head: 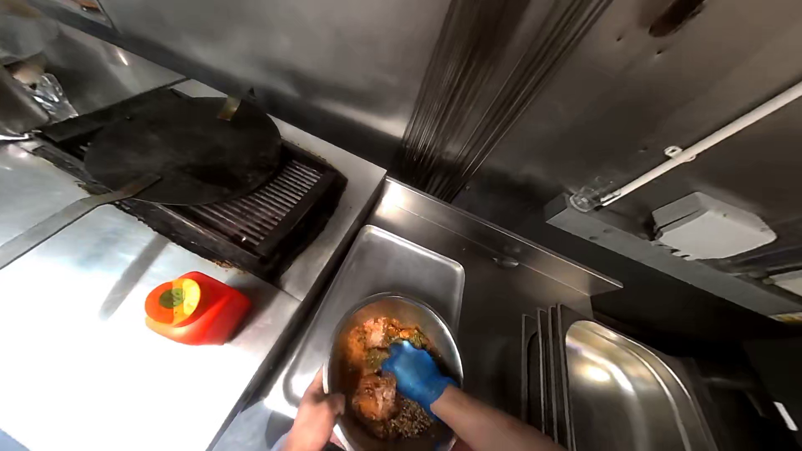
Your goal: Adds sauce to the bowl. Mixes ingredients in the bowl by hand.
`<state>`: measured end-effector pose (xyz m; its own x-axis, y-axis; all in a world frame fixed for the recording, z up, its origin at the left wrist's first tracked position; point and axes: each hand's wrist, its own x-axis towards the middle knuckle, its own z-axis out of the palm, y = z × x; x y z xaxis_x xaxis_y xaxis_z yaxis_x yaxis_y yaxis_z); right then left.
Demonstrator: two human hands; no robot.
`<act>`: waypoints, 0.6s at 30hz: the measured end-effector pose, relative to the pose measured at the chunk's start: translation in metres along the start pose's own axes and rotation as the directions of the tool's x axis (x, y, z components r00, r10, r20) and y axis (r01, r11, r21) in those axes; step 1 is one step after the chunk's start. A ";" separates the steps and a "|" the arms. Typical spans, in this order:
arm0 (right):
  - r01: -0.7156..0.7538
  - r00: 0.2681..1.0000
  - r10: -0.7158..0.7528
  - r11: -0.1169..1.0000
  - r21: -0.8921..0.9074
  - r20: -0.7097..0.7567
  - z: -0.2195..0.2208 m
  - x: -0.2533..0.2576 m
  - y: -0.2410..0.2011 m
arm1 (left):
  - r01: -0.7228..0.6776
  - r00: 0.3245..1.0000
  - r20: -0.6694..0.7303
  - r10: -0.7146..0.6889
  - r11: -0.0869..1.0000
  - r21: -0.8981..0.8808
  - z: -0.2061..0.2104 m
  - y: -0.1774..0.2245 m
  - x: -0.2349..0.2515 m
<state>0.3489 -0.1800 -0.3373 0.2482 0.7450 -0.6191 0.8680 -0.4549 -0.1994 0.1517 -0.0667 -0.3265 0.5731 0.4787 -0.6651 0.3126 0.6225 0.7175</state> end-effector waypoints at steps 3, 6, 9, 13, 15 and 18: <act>-0.192 0.979 0.200 0.969 0.155 -0.037 -0.028 0.003 -0.002 | 0.009 1.000 0.015 -0.010 1.000 0.016 0.000 0.005 0.004; -0.192 0.981 0.196 0.952 0.238 0.010 -0.050 -0.006 -0.013 | 0.034 0.999 0.012 -0.035 0.999 0.032 -0.008 0.018 0.010; -0.201 0.977 0.215 0.939 0.280 -0.019 -0.058 0.000 -0.019 | 0.082 0.996 0.027 -0.084 0.995 0.060 -0.017 0.030 0.014; -0.310 0.940 0.338 0.910 0.276 -0.058 -0.055 0.046 -0.052 | 0.148 0.989 0.007 -0.150 0.980 0.132 -0.014 0.044 0.018; -0.218 0.973 0.228 0.953 0.209 -0.027 -0.040 0.052 -0.079 | 0.132 0.991 -0.025 -0.130 0.981 0.144 -0.011 0.045 0.018; 0.079 0.991 -0.081 0.996 0.029 0.108 -0.027 0.024 -0.083 | 0.076 0.996 -0.061 -0.068 0.988 0.132 -0.014 0.043 0.018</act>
<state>0.2940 -0.1113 -0.3146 0.1289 0.7227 -0.6790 0.8720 -0.4087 -0.2694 0.1646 -0.0223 -0.3106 0.5033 0.4719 -0.7238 0.4526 0.5696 0.6861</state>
